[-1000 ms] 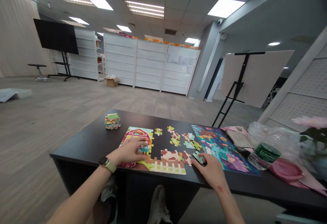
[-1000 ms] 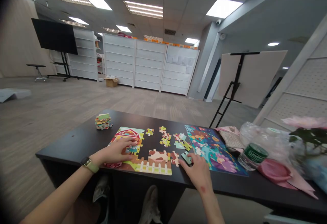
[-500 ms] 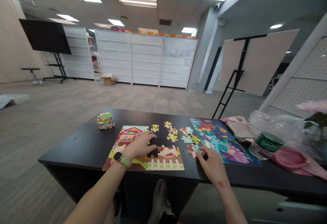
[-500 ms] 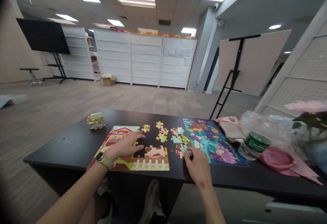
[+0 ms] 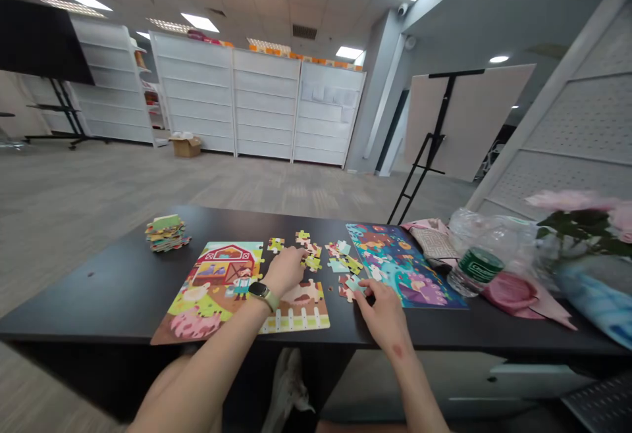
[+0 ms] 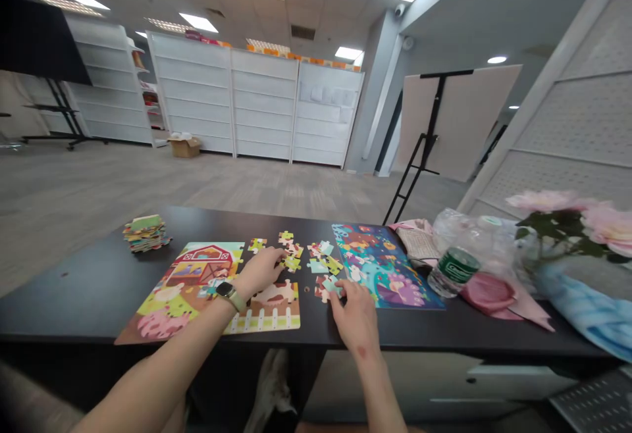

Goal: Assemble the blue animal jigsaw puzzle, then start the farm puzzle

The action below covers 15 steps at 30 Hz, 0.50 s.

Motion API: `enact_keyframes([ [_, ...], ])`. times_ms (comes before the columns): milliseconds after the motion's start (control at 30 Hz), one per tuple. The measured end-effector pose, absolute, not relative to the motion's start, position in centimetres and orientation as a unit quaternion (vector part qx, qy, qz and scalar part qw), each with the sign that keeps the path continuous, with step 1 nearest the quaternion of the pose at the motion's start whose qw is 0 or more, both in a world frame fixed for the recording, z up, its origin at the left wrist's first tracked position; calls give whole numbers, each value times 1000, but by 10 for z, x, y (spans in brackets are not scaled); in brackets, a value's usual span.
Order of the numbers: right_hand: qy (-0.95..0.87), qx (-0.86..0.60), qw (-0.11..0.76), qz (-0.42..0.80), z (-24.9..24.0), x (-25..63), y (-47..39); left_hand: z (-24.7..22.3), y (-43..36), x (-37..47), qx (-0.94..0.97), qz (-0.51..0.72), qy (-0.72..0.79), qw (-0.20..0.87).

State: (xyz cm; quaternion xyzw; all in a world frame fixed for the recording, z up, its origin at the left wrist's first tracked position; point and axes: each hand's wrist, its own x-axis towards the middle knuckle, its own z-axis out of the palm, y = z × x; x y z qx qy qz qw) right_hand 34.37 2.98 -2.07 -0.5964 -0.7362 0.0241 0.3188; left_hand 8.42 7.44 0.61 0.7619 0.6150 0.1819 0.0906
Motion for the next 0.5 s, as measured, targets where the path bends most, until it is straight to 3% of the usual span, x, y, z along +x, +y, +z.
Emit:
enact_keyframes([
  [300, -683, -612, 399, 9, -23, 346, 32, 12, 61, 70, 818, 174, 543, 83],
  [500, -682, -607, 408, 26, -21, 348, 32, 11, 52, 68, 822, 176, 536, 79],
])
